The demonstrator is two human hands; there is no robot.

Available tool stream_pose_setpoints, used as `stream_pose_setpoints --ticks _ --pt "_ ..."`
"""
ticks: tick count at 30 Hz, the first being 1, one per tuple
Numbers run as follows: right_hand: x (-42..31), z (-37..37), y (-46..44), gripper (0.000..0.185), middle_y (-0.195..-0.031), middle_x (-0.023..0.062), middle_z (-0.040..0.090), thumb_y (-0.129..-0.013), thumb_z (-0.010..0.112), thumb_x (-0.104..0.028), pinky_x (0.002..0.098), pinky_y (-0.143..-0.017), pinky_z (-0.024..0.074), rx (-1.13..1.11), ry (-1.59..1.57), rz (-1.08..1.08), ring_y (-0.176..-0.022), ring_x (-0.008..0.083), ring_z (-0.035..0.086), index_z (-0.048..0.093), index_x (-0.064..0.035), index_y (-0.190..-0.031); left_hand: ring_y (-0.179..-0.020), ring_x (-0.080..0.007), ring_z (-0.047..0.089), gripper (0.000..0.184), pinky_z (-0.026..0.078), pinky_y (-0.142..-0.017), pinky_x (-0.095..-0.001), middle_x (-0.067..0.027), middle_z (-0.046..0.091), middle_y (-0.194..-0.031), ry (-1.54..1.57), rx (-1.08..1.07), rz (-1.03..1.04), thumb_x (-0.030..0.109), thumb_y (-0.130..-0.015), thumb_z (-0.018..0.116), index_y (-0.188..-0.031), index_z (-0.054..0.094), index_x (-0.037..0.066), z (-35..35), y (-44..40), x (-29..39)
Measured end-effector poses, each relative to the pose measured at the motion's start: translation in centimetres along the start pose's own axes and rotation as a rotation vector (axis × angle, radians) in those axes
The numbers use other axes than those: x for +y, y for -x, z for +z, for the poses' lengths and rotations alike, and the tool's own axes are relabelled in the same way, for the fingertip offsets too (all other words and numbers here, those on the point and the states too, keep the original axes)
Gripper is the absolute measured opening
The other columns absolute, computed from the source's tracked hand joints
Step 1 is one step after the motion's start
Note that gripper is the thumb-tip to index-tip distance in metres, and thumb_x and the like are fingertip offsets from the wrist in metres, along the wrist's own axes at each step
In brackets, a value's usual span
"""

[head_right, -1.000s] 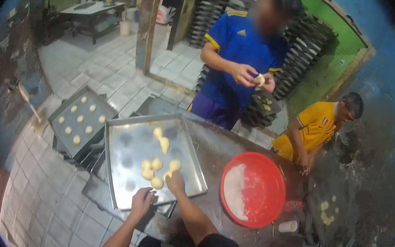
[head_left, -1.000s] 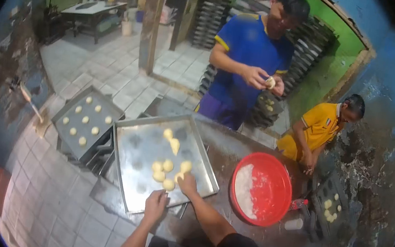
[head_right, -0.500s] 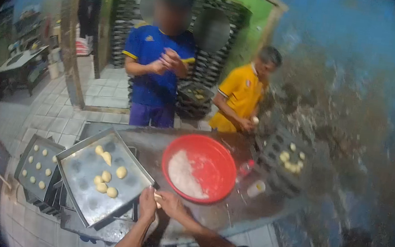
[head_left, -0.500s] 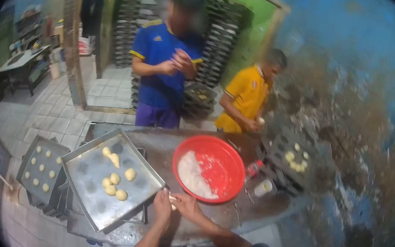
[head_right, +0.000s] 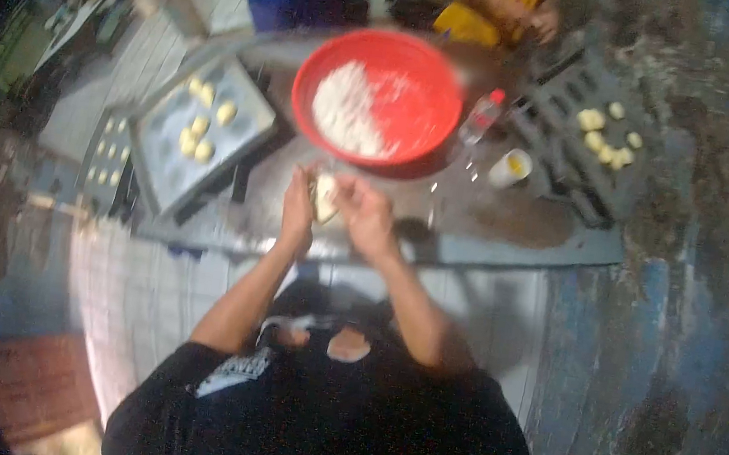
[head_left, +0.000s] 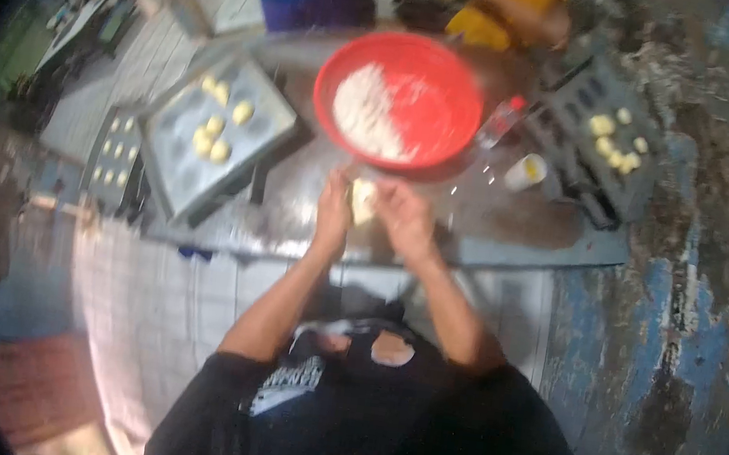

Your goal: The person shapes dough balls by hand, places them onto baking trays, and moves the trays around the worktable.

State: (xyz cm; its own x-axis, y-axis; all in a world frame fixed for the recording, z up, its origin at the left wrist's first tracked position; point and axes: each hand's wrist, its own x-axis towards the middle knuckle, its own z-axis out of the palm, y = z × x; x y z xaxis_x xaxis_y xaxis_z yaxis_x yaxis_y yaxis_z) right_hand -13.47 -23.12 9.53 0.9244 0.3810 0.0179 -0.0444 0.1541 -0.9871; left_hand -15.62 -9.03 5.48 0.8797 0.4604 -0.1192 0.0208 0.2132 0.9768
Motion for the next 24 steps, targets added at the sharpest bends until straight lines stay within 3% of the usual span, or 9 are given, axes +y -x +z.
stream_pose_setpoints --ticks 2,3,4,6,7,9,12,16,24 --pt "1.6 -0.1 -1.3 0.026 -0.101 0.0106 0.072 -0.098 0.063 -0.007 0.0288 -0.085 0.0528 0.132 0.013 -0.061 -0.092 0.0127 0.066 0.064 0.0027 -0.122 -0.092 -0.0159 0.058 0.043 0.049 -0.078 -0.0354 -0.0078 0.064 -0.101 -0.086 0.058 -0.179 0.035 -0.106 0.049 -0.128 0.056 -0.002 -1.9 1.4 -2.0" --pt "0.6 0.2 -1.2 0.029 -0.1 0.016 0.072 -0.093 0.066 -0.006 0.0355 -0.085 0.0544 0.155 0.378 0.055 -0.096 0.0204 0.068 0.065 0.0021 -0.121 -0.099 -0.0155 0.058 0.046 0.049 -0.081 -0.0349 -0.0088 0.065 -0.109 -0.138 0.072 -0.326 0.034 -0.104 0.051 -0.135 0.053 -0.001 -2.7 1.1 -2.8" --pt "2.9 0.6 -1.8 0.029 -0.1 0.016 0.072 -0.093 0.066 -0.006 0.0355 -0.085 0.0544 0.15 0.358 0.049 -0.096 0.0204 0.068 0.065 0.0021 -0.121 -0.11 -0.0206 0.059 0.045 0.048 -0.09 -0.036 -0.0083 0.065 -0.111 -0.413 -0.103 -0.354 0.026 -0.103 0.055 -0.14 0.05 0.002 -4.2 1.1 -4.4" --pt "7.8 1.7 -2.6 0.034 -0.105 0.0182 0.071 -0.088 0.07 -0.012 0.0425 -0.088 0.0544 -0.356 0.957 -0.21 -0.104 0.029 0.067 0.067 -0.0031 -0.12 -0.109 -0.0205 0.061 0.04 0.049 -0.092 -0.035 -0.0084 0.065 -0.115 -0.411 -0.226 -0.2 0.016 -0.101 0.056 -0.138 0.052 0.001 -4.9 1.9 -6.4" --pt "8.3 1.4 -3.3 0.029 -0.091 0.012 0.07 -0.09 0.069 -0.023 0.0414 -0.086 0.0541 -0.402 0.83 -0.611 -0.096 0.0328 0.068 0.072 -0.007 -0.114 -0.109 -0.0205 0.061 0.04 0.049 -0.092 -0.035 -0.0084 0.065 -0.115 -0.413 -0.22 -0.22 0.016 -0.101 0.056 -0.138 0.052 0.001 -5.2 1.9 -7.0" --pt "6.3 0.4 -6.3 0.026 -0.1 0.0131 0.071 -0.089 0.07 -0.022 0.0413 -0.088 0.054 -0.371 0.764 -0.483 -0.101 0.0316 0.068 0.072 -0.0077 -0.11 -0.11 -0.0194 0.062 0.036 0.05 -0.093 -0.0319 -0.0091 0.066 -0.12 -0.161 -0.143 -0.318 0.006 -0.097 0.059 -0.132 0.056 0.0 -5.2 0.5 -7.6" --pt "5.0 -3.0 -15.1 0.02 -0.107 0.0127 0.073 -0.089 0.071 -0.02 0.0396 -0.088 0.0549 -0.146 0.579 0.18 -0.099 0.0282 0.07 0.074 -0.0074 -0.105 -0.114 -0.0168 0.061 0.041 0.049 -0.097 -0.0298 -0.0086 0.064 -0.125 -0.124 -0.201 -0.245 -0.003 -0.091 0.062 -0.132 0.057 0.001 -5.5 -3.3 -5.3" --pt "11.8 -10.5 -27.0 0.026 -0.106 0.0184 0.073 -0.092 0.065 -0.02 0.0424 -0.086 0.0558 -0.025 0.917 0.021 -0.097 0.0339 0.071 0.071 -0.0045 -0.112 -0.11 -0.016 0.064 0.063 0.049 -0.101 -0.0303 -0.0054 0.064 -0.121 -0.169 -0.192 0.024 -0.004 -0.082 0.076 -0.139 0.048 0.001 -4.5 -8.6 1.1" --pt "21.9 -10.2 -36.8 0.026 -0.113 0.0183 0.069 -0.092 0.057 -0.012 0.0441 -0.09 0.0544 -0.16 1.325 -0.261 -0.109 0.0355 0.064 0.071 -0.0051 -0.113 -0.111 -0.0144 0.063 0.06 0.051 -0.099 -0.0304 -0.005 0.064 -0.118 -0.21 -0.15 -0.115 -0.003 -0.074 0.084 -0.127 0.057 0.005 -6.8 -16.7 4.3"
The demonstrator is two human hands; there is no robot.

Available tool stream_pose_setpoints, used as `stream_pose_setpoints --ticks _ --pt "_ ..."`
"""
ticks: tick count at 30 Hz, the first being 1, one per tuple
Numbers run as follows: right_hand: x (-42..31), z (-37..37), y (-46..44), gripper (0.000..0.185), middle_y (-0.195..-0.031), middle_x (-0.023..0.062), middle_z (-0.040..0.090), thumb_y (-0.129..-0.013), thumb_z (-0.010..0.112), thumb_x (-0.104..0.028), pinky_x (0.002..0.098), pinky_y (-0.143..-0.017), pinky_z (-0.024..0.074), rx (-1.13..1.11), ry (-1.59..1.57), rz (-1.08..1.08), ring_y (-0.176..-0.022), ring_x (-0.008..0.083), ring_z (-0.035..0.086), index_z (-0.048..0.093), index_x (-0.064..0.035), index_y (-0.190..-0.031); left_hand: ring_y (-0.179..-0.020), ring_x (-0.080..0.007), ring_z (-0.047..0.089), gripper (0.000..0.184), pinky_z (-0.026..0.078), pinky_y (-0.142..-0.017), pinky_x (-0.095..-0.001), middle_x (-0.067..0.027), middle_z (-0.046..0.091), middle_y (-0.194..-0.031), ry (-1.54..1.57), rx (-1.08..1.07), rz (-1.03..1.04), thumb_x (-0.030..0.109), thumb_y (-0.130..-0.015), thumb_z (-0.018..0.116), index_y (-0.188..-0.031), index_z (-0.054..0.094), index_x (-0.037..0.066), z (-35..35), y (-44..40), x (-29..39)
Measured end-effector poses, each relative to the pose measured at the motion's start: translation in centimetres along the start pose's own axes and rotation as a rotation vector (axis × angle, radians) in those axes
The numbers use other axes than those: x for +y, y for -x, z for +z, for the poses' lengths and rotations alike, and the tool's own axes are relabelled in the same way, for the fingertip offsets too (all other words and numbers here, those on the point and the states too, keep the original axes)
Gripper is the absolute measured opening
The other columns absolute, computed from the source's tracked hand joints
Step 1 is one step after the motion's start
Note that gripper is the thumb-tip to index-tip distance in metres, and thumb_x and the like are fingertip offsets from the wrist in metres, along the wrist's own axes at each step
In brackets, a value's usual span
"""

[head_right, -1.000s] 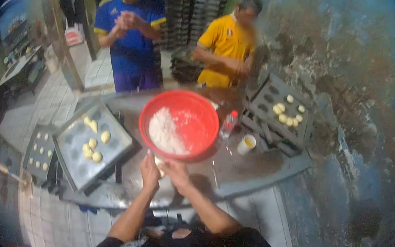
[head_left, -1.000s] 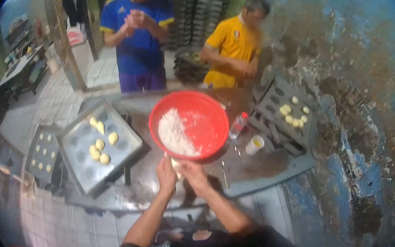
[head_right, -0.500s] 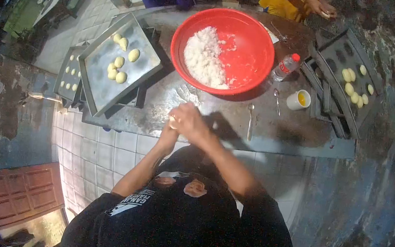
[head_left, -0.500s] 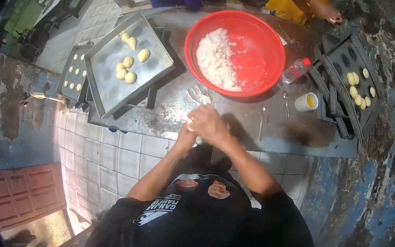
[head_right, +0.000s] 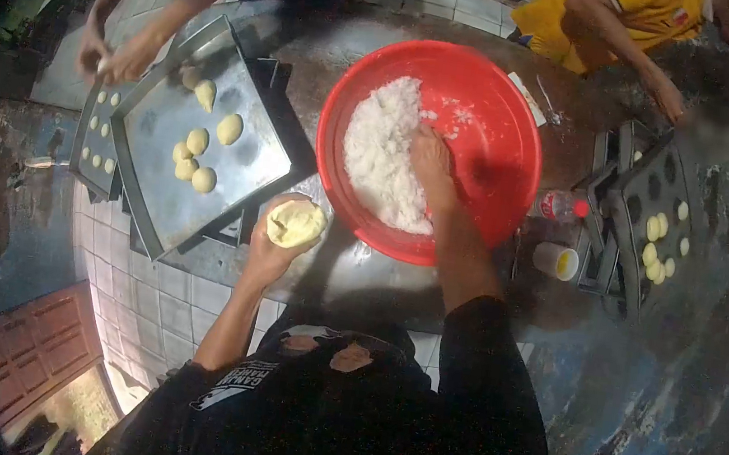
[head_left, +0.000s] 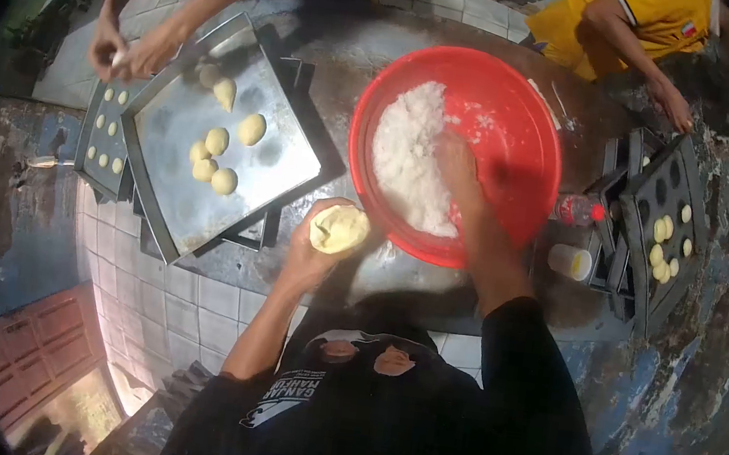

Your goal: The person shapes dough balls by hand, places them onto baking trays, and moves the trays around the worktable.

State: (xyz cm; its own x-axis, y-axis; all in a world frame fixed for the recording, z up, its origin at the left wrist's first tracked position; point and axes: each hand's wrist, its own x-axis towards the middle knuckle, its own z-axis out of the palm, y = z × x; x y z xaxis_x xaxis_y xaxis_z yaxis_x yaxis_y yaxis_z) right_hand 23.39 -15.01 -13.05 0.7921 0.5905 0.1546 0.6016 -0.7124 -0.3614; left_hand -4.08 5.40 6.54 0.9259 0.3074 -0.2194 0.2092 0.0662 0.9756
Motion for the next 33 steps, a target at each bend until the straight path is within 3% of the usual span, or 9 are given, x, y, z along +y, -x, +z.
stream_pose_setpoints --ticks 5,7,10,16,18,22,24,28,33 --pt "1.6 -1.8 0.2 0.021 -0.111 0.0149 0.069 -0.088 0.064 -0.01 0.0401 -0.086 0.0554 -0.22 0.099 0.041 -0.101 0.0299 0.066 0.072 -0.0051 -0.107 -0.11 -0.0159 0.063 0.052 0.051 -0.097 -0.0298 -0.0054 0.064 -0.118 -0.088 -0.011 0.015 -0.005 -0.08 0.079 -0.126 0.058 0.006 -0.7 -2.9 -1.1" --pt "3.6 -2.3 0.9 0.017 -0.109 0.0105 0.07 -0.088 0.069 -0.011 0.0345 -0.082 0.0548 -0.176 -0.74 0.634 -0.098 0.0213 0.066 0.071 -0.0043 -0.104 -0.11 -0.0163 0.063 0.05 0.051 -0.097 -0.0303 -0.006 0.064 -0.117 -0.066 -0.006 0.045 -0.003 -0.081 0.079 -0.126 0.059 0.006 0.2 -4.2 -1.1" --pt "3.4 -5.9 3.1 0.017 -0.106 0.0085 0.07 -0.091 0.07 -0.012 0.0306 -0.079 0.0534 -0.129 -1.523 0.623 -0.097 0.0155 0.066 0.07 -0.003 -0.105 -0.11 -0.019 0.063 0.051 0.051 -0.096 -0.0324 -0.0085 0.064 -0.116 -0.141 -0.027 0.157 0.002 -0.085 0.077 -0.13 0.054 0.007 2.0 -5.3 -2.0" --pt "-9.7 -16.1 5.7 0.024 -0.108 0.0133 0.07 -0.095 0.063 -0.011 0.0344 -0.084 0.054 -0.377 -1.119 0.28 -0.097 0.0202 0.067 0.063 0.0013 -0.116 -0.102 -0.0251 0.065 0.049 0.052 -0.088 -0.0361 -0.0135 0.063 -0.109 -0.209 -0.066 0.146 0.007 -0.092 0.069 -0.132 0.041 0.006 9.3 -5.3 -3.7" --pt "-12.0 -16.5 8.0 0.034 -0.117 0.0224 0.067 -0.095 0.057 -0.006 0.0412 -0.091 0.0533 -0.162 -0.469 -0.238 -0.107 0.0321 0.066 0.056 0.0054 -0.127 -0.102 -0.0254 0.065 0.048 0.052 -0.087 -0.0368 -0.0145 0.063 -0.109 -0.168 -0.048 0.155 0.008 -0.093 0.068 -0.132 0.04 0.005 11.3 -5.3 -5.3" --pt "-13.9 -19.1 13.3 0.045 -0.125 0.0286 0.062 -0.092 0.053 -0.001 0.047 -0.1 0.0497 -0.081 -0.715 -0.045 -0.115 0.0423 0.062 0.051 0.0061 -0.136 -0.093 -0.0379 0.07 0.041 0.055 -0.078 -0.0454 -0.023 0.067 -0.1 -0.156 0.038 0.262 0.01 -0.095 0.063 -0.127 0.038 0.004 13.1 -3.3 -5.3" --pt "-15.0 -19.0 16.7 0.057 -0.134 0.027 0.056 -0.092 0.052 0.003 0.0389 -0.107 0.0456 0.042 -0.217 -0.442 -0.124 0.0394 0.058 0.041 0.0031 -0.148 -0.093 -0.0383 0.07 0.043 0.055 -0.078 -0.046 -0.0227 0.067 -0.101 -0.243 0.021 0.265 0.01 -0.095 0.064 -0.129 0.038 0.005 13.5 -1.9 -6.0" --pt "-14.1 -20.8 18.3 0.06 -0.136 0.0165 0.059 -0.096 0.062 -0.005 0.0367 -0.104 0.0488 -0.074 -1.24 0.349 -0.127 0.0233 0.056 0.038 0.0011 -0.15 -0.105 -0.0299 0.068 0.057 0.053 -0.088 -0.0399 -0.017 0.066 -0.111 -0.235 0.05 0.438 0.015 -0.09 0.074 -0.135 0.039 0.008 14.2 -0.1 -8.6" --pt "-14.0 -21.9 21.9 0.051 -0.109 0.0148 0.071 -0.092 0.061 -0.005 0.0331 -0.078 0.0558 -0.037 -0.662 0.193 -0.091 0.0189 0.069 0.048 0.0049 -0.14 -0.1 -0.0265 0.064 0.067 0.052 -0.083 -0.0399 -0.0125 0.062 -0.104 -0.241 -0.089 0.384 0.015 -0.082 0.081 -0.133 0.038 0.006 16.1 5.8 -6.5"
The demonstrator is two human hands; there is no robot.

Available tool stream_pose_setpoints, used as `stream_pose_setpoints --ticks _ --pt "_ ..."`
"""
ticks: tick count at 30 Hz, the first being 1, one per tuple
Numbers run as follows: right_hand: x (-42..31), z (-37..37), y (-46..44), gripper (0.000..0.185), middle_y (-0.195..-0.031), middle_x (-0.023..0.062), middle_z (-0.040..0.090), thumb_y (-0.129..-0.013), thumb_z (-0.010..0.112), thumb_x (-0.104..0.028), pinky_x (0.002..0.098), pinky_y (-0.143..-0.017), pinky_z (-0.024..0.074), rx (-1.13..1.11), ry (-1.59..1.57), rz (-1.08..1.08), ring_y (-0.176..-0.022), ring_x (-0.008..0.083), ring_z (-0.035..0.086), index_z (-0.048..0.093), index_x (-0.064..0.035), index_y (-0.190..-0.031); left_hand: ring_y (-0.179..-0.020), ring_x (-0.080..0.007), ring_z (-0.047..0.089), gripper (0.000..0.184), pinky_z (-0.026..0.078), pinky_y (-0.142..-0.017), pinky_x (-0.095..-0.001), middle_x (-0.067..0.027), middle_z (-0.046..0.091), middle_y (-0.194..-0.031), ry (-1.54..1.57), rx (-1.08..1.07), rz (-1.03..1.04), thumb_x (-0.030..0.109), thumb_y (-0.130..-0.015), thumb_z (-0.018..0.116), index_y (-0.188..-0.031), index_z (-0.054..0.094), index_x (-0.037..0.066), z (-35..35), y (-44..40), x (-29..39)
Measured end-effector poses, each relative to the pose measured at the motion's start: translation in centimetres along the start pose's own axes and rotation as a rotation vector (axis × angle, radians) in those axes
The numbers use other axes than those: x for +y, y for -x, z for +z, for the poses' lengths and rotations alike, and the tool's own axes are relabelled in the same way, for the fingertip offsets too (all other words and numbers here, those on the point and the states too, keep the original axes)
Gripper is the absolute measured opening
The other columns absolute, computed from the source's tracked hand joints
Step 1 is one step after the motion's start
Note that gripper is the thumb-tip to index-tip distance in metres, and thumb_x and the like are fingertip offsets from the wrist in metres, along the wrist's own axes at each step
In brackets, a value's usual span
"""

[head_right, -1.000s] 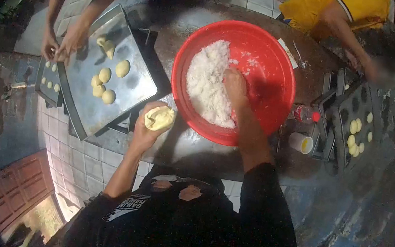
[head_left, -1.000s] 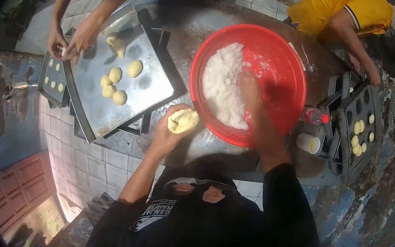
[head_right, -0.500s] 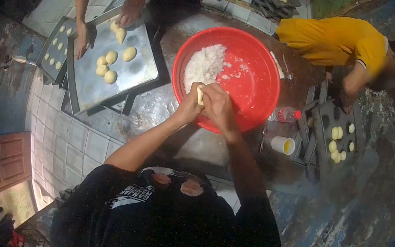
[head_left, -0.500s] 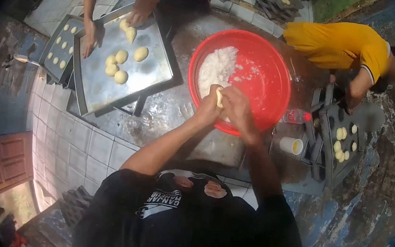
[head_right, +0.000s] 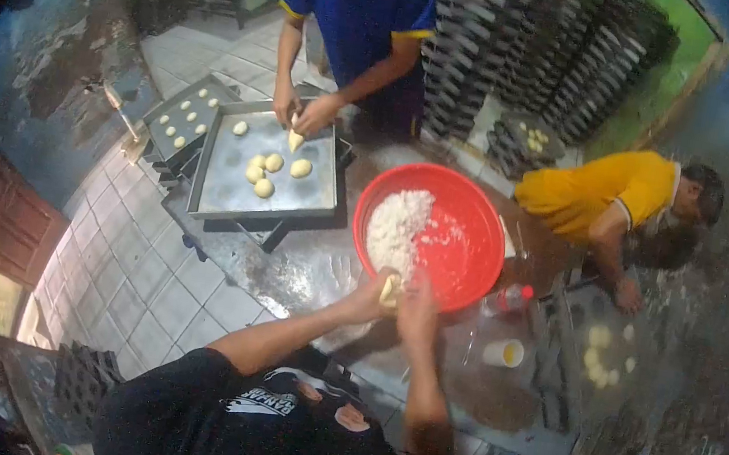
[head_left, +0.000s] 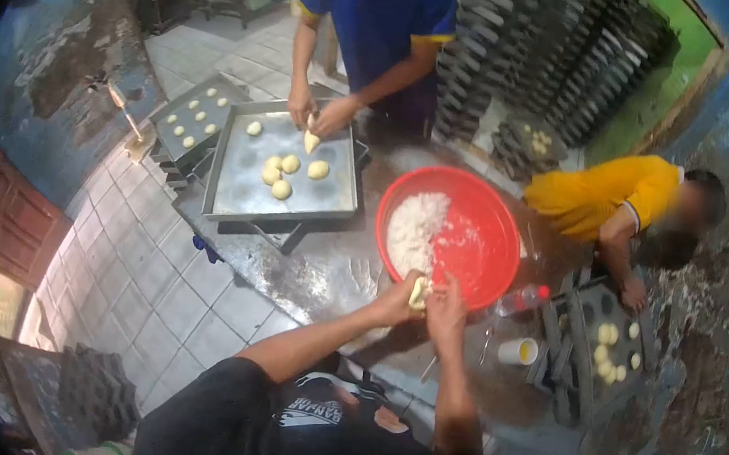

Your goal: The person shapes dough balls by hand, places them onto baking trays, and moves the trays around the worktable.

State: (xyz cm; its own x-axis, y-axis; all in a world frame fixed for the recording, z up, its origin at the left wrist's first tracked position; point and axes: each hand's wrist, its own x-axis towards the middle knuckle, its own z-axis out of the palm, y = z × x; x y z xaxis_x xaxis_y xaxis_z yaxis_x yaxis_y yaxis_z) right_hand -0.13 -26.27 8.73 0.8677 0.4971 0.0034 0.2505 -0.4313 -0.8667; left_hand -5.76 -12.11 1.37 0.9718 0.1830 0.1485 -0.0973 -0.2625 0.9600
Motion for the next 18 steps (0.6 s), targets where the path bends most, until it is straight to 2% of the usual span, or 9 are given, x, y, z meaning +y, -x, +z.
stream_pose_setpoints --ticks 3,4,5,6,8,9,11,15,18 --pt "0.8 2.4 3.4 0.051 -0.112 0.0157 0.073 -0.098 0.05 -0.004 0.038 -0.08 0.057 0.076 0.506 -0.785 -0.089 0.023 0.071 0.04 0.0065 -0.147 -0.088 -0.0279 0.067 0.057 0.054 -0.076 -0.0418 -0.0102 0.065 -0.096 -0.071 0.189 0.034 0.017 -0.084 0.08 -0.128 0.046 0.005 0.9 2.4 -1.0" --pt "0.5 2.2 4.4 0.051 -0.112 0.0157 0.073 -0.098 0.05 -0.004 0.038 -0.08 0.057 0.076 0.508 -0.801 -0.089 0.023 0.071 0.04 0.0065 -0.147 -0.084 -0.027 0.067 0.053 0.054 -0.073 -0.0418 -0.0093 0.066 -0.094 -0.071 0.254 0.057 0.018 -0.084 0.08 -0.126 0.049 0.005 0.6 3.0 0.0" --pt "0.3 1.7 5.3 0.053 -0.113 0.0158 0.073 -0.099 0.05 -0.003 0.0386 -0.08 0.0569 0.06 0.197 -0.554 -0.092 0.0232 0.071 0.036 0.006 -0.149 -0.08 -0.0261 0.067 0.049 0.054 -0.071 -0.0419 -0.0083 0.066 -0.092 -0.073 0.319 0.081 0.018 -0.085 0.079 -0.124 0.052 0.005 0.3 3.5 0.8" --pt "0.2 1.3 6.0 0.056 -0.114 0.0158 0.073 -0.101 0.05 -0.003 0.0392 -0.081 0.0567 0.039 -0.104 -0.295 -0.094 0.0235 0.071 0.031 0.0055 -0.152 -0.077 -0.0208 0.065 0.041 0.053 -0.067 -0.0391 -0.0064 0.067 -0.092 0.207 0.155 -0.164 0.018 -0.085 0.08 -0.118 0.058 0.006 -1.3 4.8 5.3" --pt "1.4 1.6 6.5 0.059 -0.112 0.0152 0.073 -0.101 0.052 -0.004 0.0381 -0.082 0.0564 0.063 -0.122 -0.364 -0.094 0.0218 0.07 0.027 0.0046 -0.154 -0.076 -0.0072 0.059 0.022 0.048 -0.065 -0.0303 -0.0032 0.068 -0.093 0.542 -0.041 -0.433 0.023 -0.09 0.078 -0.104 0.068 0.009 -1.8 6.3 7.8" --pt "1.2 1.9 7.1 0.063 -0.111 0.0147 0.073 -0.102 0.054 -0.006 0.037 -0.082 0.056 0.095 -0.153 -0.427 -0.094 0.0201 0.07 0.023 0.0037 -0.156 -0.076 -0.0072 0.059 0.022 0.048 -0.065 -0.0303 -0.0032 0.068 -0.093 0.54 -0.048 -0.434 0.023 -0.09 0.078 -0.104 0.068 0.009 -1.3 6.6 7.8" --pt "1.1 2.5 8.7 0.064 -0.102 0.0132 0.071 -0.1 0.059 -0.007 0.0346 -0.086 0.0542 0.032 -0.246 -0.206 -0.091 0.0173 0.068 0.026 0.0029 -0.154 -0.085 -0.0078 0.061 0.025 0.048 -0.071 -0.0283 -0.0024 0.068 -0.095 0.65 0.02 -0.461 0.03 -0.096 0.072 -0.109 0.069 0.009 -0.4 7.1 7.9" --pt "-0.2 2.8 8.7 0.057 -0.093 0.01 0.067 -0.095 0.066 -0.003 0.0327 -0.09 0.0518 0.258 -0.17 -0.091 -0.086 0.0183 0.065 0.037 0.0012 -0.143 -0.121 -0.0277 0.063 0.046 0.047 -0.102 -0.0357 -0.0175 0.068 -0.129 0.038 0.277 0.01 0.037 -0.102 0.061 -0.132 0.065 0.003 0.4 7.3 7.1" --pt "1.6 3.5 7.1 0.071 -0.107 0.0144 0.067 -0.086 0.072 0.001 0.0386 -0.091 0.0542 0.11 -1.166 0.012 -0.096 0.0246 0.067 0.033 -0.0017 -0.145 -0.13 -0.0352 0.057 0.058 0.044 -0.109 -0.0392 -0.0214 0.058 -0.142 -0.05 0.087 0.002 0.039 -0.1 0.062 -0.147 0.05 0.005 -1.5 7.9 7.9"
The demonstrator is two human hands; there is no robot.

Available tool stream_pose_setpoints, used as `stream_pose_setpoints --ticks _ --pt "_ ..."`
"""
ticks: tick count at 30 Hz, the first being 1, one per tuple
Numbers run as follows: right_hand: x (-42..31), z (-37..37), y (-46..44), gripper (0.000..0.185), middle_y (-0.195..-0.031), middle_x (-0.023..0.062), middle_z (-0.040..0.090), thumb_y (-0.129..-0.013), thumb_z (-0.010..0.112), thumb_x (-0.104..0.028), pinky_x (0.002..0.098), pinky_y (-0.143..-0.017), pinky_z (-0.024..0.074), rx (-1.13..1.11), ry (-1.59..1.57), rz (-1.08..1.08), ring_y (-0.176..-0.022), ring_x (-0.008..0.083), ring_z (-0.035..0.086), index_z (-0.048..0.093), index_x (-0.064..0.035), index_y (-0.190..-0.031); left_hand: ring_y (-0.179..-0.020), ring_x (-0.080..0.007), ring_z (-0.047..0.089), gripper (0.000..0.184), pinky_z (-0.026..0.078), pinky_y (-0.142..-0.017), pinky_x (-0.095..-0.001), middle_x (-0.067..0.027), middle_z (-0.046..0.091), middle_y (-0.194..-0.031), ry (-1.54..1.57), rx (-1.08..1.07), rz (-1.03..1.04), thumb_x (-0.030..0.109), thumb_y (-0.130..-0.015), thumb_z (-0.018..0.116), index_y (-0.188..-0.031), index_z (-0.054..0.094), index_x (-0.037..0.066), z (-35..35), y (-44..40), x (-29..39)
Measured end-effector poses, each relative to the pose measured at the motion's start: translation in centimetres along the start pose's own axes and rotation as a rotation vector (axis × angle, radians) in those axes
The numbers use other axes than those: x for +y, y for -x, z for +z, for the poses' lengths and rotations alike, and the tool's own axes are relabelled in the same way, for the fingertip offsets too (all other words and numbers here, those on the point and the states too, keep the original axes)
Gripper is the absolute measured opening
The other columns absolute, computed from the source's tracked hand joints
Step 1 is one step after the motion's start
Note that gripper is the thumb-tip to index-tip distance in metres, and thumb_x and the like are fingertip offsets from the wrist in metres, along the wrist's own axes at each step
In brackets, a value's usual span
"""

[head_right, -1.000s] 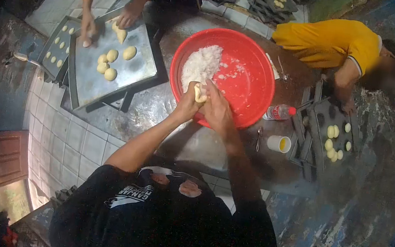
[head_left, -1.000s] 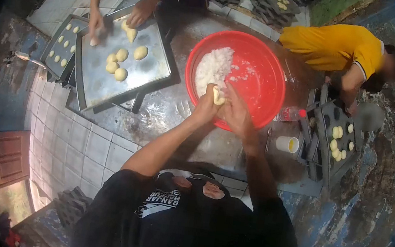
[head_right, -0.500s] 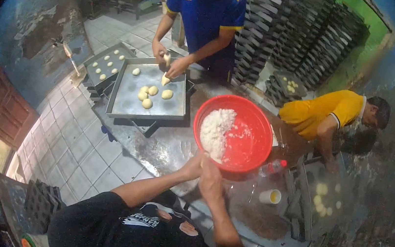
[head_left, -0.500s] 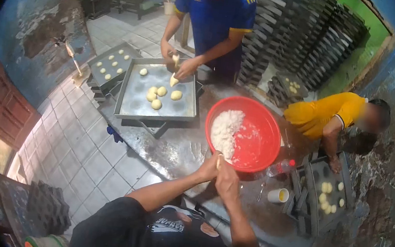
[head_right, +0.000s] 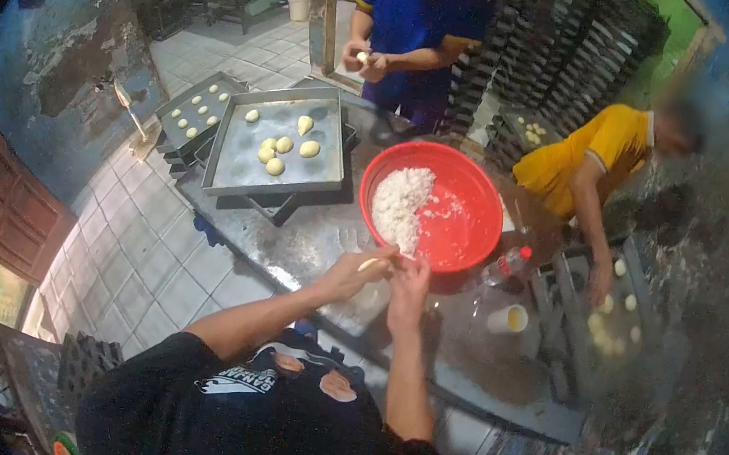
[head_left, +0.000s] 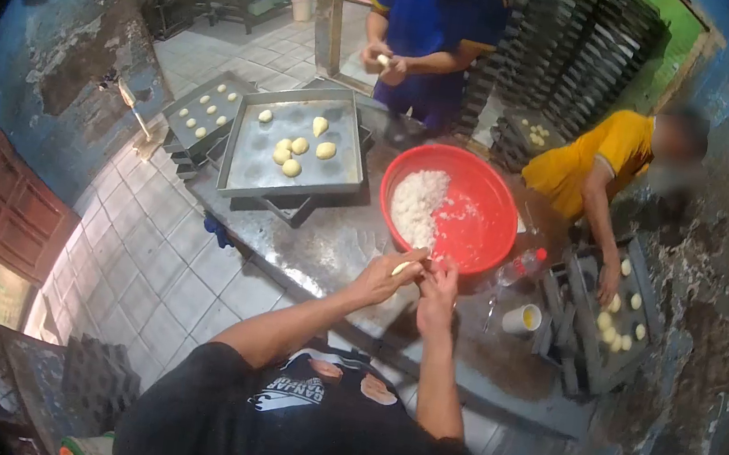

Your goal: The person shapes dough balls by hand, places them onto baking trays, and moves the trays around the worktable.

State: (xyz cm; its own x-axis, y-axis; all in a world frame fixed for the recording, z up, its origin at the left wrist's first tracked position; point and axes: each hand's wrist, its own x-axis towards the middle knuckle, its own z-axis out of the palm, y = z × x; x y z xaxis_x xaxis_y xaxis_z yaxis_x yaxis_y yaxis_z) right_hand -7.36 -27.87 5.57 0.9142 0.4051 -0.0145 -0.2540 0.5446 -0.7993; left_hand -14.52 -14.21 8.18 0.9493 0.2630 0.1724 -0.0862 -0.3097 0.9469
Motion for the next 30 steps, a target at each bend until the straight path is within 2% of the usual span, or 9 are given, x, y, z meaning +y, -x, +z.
stream_pose_setpoints --ticks 7,9,14,19,21,25,27,29,30 --pt "-4.0 6.9 2.8 0.052 -0.099 0.0081 0.074 -0.088 0.068 0.002 0.0295 -0.086 0.0556 -0.547 1.063 -0.331 -0.098 0.0156 0.071 0.053 0.003 -0.137 -0.103 -0.0193 0.067 0.043 0.052 -0.089 -0.0349 -0.0103 0.073 -0.11 -0.149 -0.349 0.029 0.035 -0.097 0.069 -0.13 0.065 0.01 -6.2 2.9 -0.5" --pt "-1.1 7.1 1.9 0.074 -0.124 0.0211 0.066 -0.091 0.065 0.004 0.0335 -0.091 0.0556 -0.463 0.336 0.03 -0.109 0.0222 0.067 0.029 -0.0012 -0.155 -0.091 -0.0167 0.064 0.039 0.052 -0.085 -0.0333 -0.0057 0.072 -0.101 -0.129 -0.221 -0.338 0.039 -0.101 0.063 -0.12 0.071 0.006 -8.4 4.0 1.1" --pt "2.1 8.6 0.0 0.072 -0.12 0.0194 0.066 -0.09 0.068 0.002 0.0338 -0.09 0.0561 -0.632 0.477 0.257 -0.108 0.0213 0.067 0.032 -0.0014 -0.152 -0.107 -0.0164 0.058 0.08 0.049 -0.09 -0.0302 -0.0096 0.062 -0.124 0.049 0.013 -0.345 0.042 -0.102 0.059 -0.164 0.018 0.013 -11.1 7.8 2.1" --pt "0.7 16.0 1.1 0.05 -0.118 0.0175 0.069 -0.093 0.068 -0.005 0.0343 -0.091 0.0548 -0.959 1.073 0.229 -0.108 0.0209 0.067 0.05 0.0033 -0.139 -0.104 -0.0141 0.06 0.064 0.05 -0.087 -0.0291 -0.0055 0.065 -0.116 0.174 -0.187 -0.108 0.037 -0.101 0.063 -0.153 0.043 0.007 -14.3 8.5 -2.4" --pt "4.9 16.3 0.7 0.056 -0.118 0.0206 0.068 -0.088 0.072 -0.006 0.0365 -0.093 0.0535 -0.482 0.551 0.107 -0.109 0.026 0.068 0.051 0.0034 -0.139 -0.104 -0.0125 0.059 0.054 0.049 -0.087 -0.0287 -0.0032 0.065 -0.116 0.33 -0.062 -0.539 0.039 -0.102 0.062 -0.144 0.054 0.007 -16.5 7.6 -5.0" --pt "10.0 20.3 0.3 0.044 -0.122 0.0136 0.065 -0.095 0.068 -0.009 0.033 -0.096 0.0498 -0.603 1.167 -0.617 -0.112 0.0204 0.062 0.054 0.003 -0.134 -0.133 -0.0192 0.05 0.063 0.041 -0.109 -0.0334 -0.0085 0.051 -0.148 0.875 0.129 -0.5 0.054 -0.108 0.038 -0.154 0.045 0.012 -20.8 5.5 -3.9" --pt "14.0 22.5 -0.7 0.037 -0.123 0.0091 0.064 -0.1 0.063 -0.015 0.0339 -0.096 0.0494 -0.596 1.155 -0.508 -0.112 0.0204 0.061 0.055 0.0013 -0.132 -0.151 -0.0231 0.029 0.064 0.03 -0.119 -0.0355 -0.0086 0.027 -0.166 1.052 0.216 -0.377 0.056 -0.108 0.028 -0.157 0.04 0.015 -22.6 4.9 -7.0" --pt "17.4 25.3 -3.2 0.037 -0.125 0.0092 0.063 -0.104 0.059 -0.023 0.0343 -0.094 0.0507 -0.402 0.799 0.382 -0.111 0.0224 0.063 0.055 -0.0019 -0.134 -0.156 -0.024 0.014 0.06 0.023 -0.123 -0.0368 -0.0083 0.009 -0.171 0.639 0.264 -0.216 0.05 -0.109 0.032 -0.154 0.043 0.013 -26.6 4.5 -8.6" --pt "18.5 28.1 -3.7 0.038 -0.12 0.01 0.065 -0.107 0.053 -0.027 0.0334 -0.089 0.0549 -0.355 0.307 0.585 -0.105 0.0219 0.066 0.053 -0.0013 -0.135 -0.147 -0.0234 0.036 0.055 0.034 -0.117 -0.0351 -0.0099 0.032 -0.164 0.454 0.35 -0.209 0.044 -0.11 0.036 -0.152 0.047 0.01 -27.8 4.1 -10.7"
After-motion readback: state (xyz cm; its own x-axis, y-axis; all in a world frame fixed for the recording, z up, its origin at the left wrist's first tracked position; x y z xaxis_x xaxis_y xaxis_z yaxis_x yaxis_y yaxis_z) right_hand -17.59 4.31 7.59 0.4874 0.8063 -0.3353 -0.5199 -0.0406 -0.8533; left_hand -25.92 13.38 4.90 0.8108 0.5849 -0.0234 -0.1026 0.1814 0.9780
